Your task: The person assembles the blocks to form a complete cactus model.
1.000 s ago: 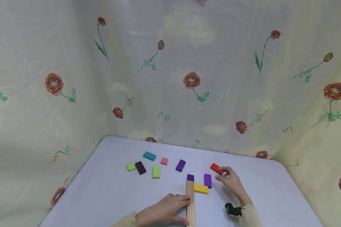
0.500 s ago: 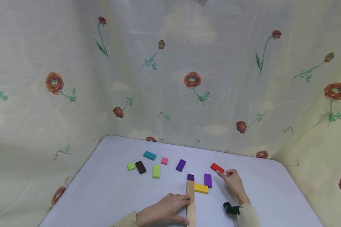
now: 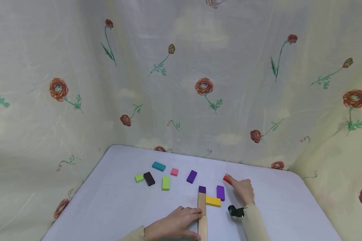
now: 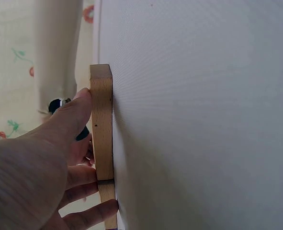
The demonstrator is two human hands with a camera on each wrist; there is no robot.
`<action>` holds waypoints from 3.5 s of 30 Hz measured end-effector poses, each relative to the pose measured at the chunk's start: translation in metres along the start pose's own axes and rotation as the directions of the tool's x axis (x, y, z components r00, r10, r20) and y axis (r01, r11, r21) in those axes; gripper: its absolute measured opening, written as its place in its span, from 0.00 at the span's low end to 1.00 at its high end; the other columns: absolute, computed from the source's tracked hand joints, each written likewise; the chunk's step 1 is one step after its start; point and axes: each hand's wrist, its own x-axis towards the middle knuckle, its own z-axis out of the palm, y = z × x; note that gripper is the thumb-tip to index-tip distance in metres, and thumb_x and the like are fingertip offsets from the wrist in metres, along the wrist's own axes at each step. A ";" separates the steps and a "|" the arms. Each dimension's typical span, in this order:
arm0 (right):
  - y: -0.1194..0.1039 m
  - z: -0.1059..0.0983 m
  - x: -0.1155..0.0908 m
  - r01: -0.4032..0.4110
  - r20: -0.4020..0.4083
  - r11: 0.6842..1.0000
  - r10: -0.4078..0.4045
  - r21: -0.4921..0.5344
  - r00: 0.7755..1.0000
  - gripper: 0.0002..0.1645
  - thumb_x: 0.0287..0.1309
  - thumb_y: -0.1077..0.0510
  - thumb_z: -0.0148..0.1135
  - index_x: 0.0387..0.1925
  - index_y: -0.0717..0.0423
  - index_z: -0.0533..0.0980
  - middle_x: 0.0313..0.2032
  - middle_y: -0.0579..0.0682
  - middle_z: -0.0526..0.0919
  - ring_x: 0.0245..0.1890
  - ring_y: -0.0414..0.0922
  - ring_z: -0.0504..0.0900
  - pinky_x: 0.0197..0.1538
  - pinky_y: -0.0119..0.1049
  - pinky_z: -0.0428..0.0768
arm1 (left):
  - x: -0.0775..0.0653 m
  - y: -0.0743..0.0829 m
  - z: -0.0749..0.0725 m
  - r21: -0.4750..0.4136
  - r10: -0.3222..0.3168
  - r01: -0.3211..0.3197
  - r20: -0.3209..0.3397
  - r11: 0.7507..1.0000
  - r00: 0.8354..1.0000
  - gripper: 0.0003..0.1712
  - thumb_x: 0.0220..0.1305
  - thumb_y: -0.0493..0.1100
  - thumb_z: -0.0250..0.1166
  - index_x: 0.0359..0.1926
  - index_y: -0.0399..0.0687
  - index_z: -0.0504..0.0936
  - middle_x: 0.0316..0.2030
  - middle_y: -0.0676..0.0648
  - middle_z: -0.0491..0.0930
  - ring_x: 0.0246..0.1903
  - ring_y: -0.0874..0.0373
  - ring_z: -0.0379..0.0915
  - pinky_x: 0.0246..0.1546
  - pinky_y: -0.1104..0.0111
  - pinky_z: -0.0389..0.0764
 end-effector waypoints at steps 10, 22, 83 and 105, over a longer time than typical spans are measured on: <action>-0.010 0.007 0.003 0.001 -0.077 0.997 -0.007 -0.082 0.997 0.55 0.49 0.29 0.62 0.51 0.77 0.61 0.46 0.73 0.71 0.46 0.64 0.69 0.50 0.56 0.69 | 0.001 0.001 -0.001 -0.007 -0.004 0.004 0.000 1.000 1.000 0.43 0.53 0.74 0.59 0.66 0.61 0.70 0.66 0.60 0.68 0.62 0.64 0.68 0.55 0.58 0.75; -0.010 0.005 0.009 0.064 -0.028 0.992 -0.068 -0.104 0.997 0.48 0.50 0.35 0.62 0.47 0.77 0.63 0.45 0.72 0.73 0.43 0.62 0.72 0.47 0.53 0.72 | -0.001 0.000 -0.002 -0.019 0.012 -0.012 0.002 1.000 1.000 0.43 0.53 0.73 0.59 0.66 0.61 0.70 0.66 0.60 0.68 0.62 0.64 0.67 0.55 0.59 0.75; 0.006 -0.008 0.038 0.384 0.247 0.923 -0.367 -0.023 0.897 0.35 0.56 0.60 0.63 0.65 0.62 0.67 0.63 0.65 0.68 0.56 0.60 0.69 0.57 0.57 0.71 | 0.000 -0.001 -0.001 -0.011 -0.004 0.004 0.014 1.000 1.000 0.43 0.52 0.74 0.58 0.66 0.61 0.70 0.67 0.60 0.66 0.63 0.65 0.66 0.57 0.58 0.74; -0.005 0.009 0.032 0.398 0.216 0.917 -0.381 -0.037 0.899 0.31 0.58 0.61 0.58 0.64 0.60 0.68 0.61 0.65 0.69 0.50 0.57 0.70 0.51 0.50 0.74 | 0.001 -0.003 0.002 0.000 0.001 -0.001 0.004 1.000 1.000 0.44 0.52 0.75 0.57 0.67 0.62 0.69 0.67 0.60 0.66 0.63 0.65 0.66 0.57 0.57 0.74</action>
